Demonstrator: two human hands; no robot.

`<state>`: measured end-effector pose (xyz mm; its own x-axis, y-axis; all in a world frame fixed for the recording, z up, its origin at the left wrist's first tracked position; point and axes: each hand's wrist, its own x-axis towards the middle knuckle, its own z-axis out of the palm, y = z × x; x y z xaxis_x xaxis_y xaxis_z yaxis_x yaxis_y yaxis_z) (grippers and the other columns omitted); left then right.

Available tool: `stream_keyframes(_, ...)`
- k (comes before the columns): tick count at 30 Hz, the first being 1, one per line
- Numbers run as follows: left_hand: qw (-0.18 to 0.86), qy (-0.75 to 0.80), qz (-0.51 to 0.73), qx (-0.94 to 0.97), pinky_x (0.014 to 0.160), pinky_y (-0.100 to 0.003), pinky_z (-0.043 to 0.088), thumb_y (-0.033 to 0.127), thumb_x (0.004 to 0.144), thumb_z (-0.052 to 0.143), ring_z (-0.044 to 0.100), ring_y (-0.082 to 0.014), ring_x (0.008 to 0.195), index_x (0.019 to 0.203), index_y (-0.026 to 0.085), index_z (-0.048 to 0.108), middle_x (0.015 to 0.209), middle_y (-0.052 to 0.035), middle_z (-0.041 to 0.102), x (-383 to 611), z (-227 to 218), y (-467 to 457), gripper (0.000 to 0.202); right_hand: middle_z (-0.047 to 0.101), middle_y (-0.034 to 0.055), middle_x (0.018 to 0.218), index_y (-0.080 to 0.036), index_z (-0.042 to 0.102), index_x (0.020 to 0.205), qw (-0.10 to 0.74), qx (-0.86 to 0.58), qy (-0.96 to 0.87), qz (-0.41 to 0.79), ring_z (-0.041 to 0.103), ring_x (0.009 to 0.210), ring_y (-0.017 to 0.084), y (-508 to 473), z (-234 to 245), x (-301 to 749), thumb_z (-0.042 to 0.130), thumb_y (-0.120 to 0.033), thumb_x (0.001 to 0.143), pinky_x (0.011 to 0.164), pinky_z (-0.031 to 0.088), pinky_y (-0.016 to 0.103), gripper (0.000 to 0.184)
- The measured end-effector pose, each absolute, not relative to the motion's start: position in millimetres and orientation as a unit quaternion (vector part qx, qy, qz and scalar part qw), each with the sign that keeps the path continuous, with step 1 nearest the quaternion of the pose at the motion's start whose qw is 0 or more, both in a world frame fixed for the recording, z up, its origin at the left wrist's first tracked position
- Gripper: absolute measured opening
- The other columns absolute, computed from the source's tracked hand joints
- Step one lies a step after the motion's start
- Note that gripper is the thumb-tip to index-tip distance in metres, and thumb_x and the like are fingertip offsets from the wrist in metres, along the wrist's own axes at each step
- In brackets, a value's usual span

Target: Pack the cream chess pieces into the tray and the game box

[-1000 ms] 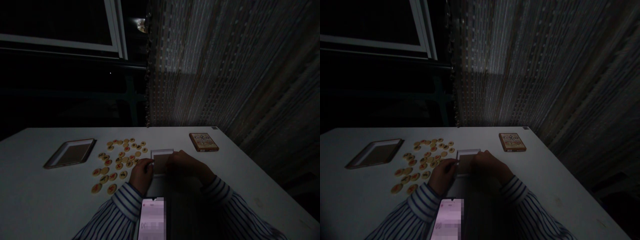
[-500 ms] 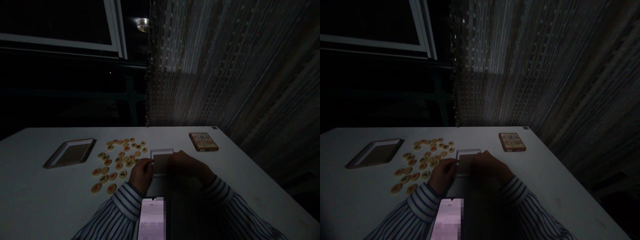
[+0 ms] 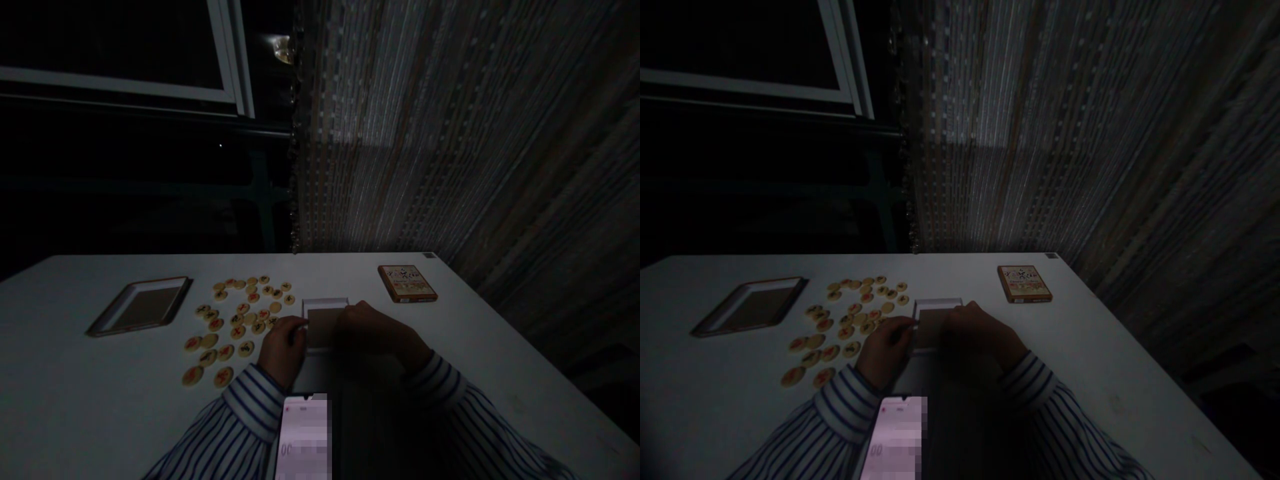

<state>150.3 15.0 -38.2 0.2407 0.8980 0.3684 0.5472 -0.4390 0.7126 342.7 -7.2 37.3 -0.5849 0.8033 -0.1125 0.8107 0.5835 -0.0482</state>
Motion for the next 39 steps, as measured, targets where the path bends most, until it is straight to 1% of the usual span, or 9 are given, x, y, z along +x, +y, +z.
stream_keyframes(6, 0.225, 0.485, 0.375, 0.758, 0.081, -0.035, 0.046, 0.017, 0.071, 0.045, 0.059, -0.0184, 0.087, 0.086, 0.016, 0.064, 0.088, -0.0069, 0.066, 150, -37, 15, 0.024, 0.066, 0.0043, 0.084, -0.020, 0.064, 0.081, 0.060, 0.452, 0.889, -0.027, 0.060, 0.070, 0.015, -6, 33, 344, 0.047, -0.023, 0.078, 0.058, 0.037, 0.024, 0.018)
stream_keyframes(9, 0.221, 0.485, 0.377, 0.758, 0.080, -0.035, 0.046, 0.018, 0.071, 0.046, 0.059, -0.0183, 0.086, 0.085, 0.017, 0.064, 0.087, -0.0063, 0.066, 149, -37, 15, 0.023, 0.066, 0.0042, 0.083, -0.020, 0.065, 0.082, 0.066, 0.450, 0.890, -0.026, 0.059, 0.069, 0.015, -6, 33, 344, 0.047, -0.026, 0.079, 0.059, 0.037, 0.024, 0.019)
stream_keyframes(13, 0.216, 0.488, 0.381, 0.755, 0.081, -0.035, 0.046, 0.019, 0.071, 0.047, 0.059, -0.0187, 0.087, 0.085, 0.016, 0.064, 0.087, -0.0068, 0.066, 149, -36, 15, 0.023, 0.066, 0.0023, 0.080, -0.020, 0.064, 0.079, 0.057, 0.446, 0.893, -0.032, 0.059, 0.069, 0.015, -6, 34, 344, 0.046, -0.026, 0.079, 0.059, 0.037, 0.024, 0.019)
stream_keyframes(17, 0.212, 0.490, 0.382, 0.754, 0.080, -0.035, 0.046, 0.018, 0.070, 0.047, 0.059, -0.0186, 0.086, 0.085, 0.016, 0.065, 0.086, -0.0064, 0.066, 149, -35, 14, 0.023, 0.066, 0.0026, 0.083, -0.020, 0.064, 0.081, 0.043, 0.451, 0.891, -0.043, 0.059, 0.073, 0.014, -7, 34, 345, 0.049, -0.025, 0.078, 0.061, 0.036, 0.024, 0.016)
stream_keyframes(20, 0.210, 0.493, 0.385, 0.752, 0.079, -0.035, 0.047, 0.018, 0.069, 0.047, 0.059, -0.0188, 0.085, 0.084, 0.016, 0.065, 0.085, -0.0065, 0.066, 150, -34, 14, 0.023, 0.067, 0.0037, 0.086, -0.021, 0.065, 0.083, 0.037, 0.458, 0.887, -0.052, 0.059, 0.075, 0.014, -9, 36, 344, 0.050, -0.025, 0.078, 0.064, 0.037, 0.025, 0.016)
stream_keyframes(23, 0.207, 0.496, 0.388, 0.748, 0.079, -0.036, 0.047, 0.018, 0.068, 0.048, 0.060, -0.0193, 0.084, 0.083, 0.016, 0.065, 0.085, -0.0068, 0.066, 150, -35, 15, 0.022, 0.067, 0.0034, 0.088, -0.022, 0.064, 0.086, 0.040, 0.462, 0.884, -0.068, 0.060, 0.075, 0.014, -10, 41, 342, 0.050, -0.024, 0.077, 0.065, 0.038, 0.025, 0.017)
stream_keyframes(29, 0.212, 0.493, 0.386, 0.750, 0.080, -0.037, 0.046, 0.017, 0.069, 0.047, 0.059, -0.0195, 0.086, 0.084, 0.015, 0.065, 0.086, -0.0074, 0.066, 150, -35, 15, 0.023, 0.067, 0.0036, 0.085, -0.021, 0.066, 0.084, 0.063, 0.459, 0.883, -0.067, 0.060, 0.074, 0.015, -10, 46, 340, 0.048, -0.022, 0.078, 0.063, 0.038, 0.025, 0.018)
stream_keyframes(32, 0.216, 0.491, 0.383, 0.752, 0.080, -0.036, 0.046, 0.016, 0.069, 0.047, 0.059, -0.0191, 0.086, 0.085, 0.015, 0.065, 0.086, -0.0072, 0.066, 150, -36, 15, 0.024, 0.067, 0.0034, 0.084, -0.022, 0.066, 0.084, 0.062, 0.449, 0.889, -0.067, 0.060, 0.075, 0.014, -8, 41, 342, 0.049, -0.022, 0.077, 0.065, 0.038, 0.025, 0.018)
stream_keyframes(39, 0.216, 0.483, 0.380, 0.758, 0.081, -0.035, 0.046, 0.016, 0.070, 0.047, 0.059, -0.0191, 0.087, 0.086, 0.014, 0.064, 0.087, -0.0078, 0.066, 149, -37, 16, 0.023, 0.067, 0.0025, 0.084, -0.021, 0.065, 0.079, 0.053, 0.449, 0.890, -0.047, 0.059, 0.071, 0.014, -6, 34, 344, 0.049, -0.024, 0.077, 0.062, 0.038, 0.025, 0.016)
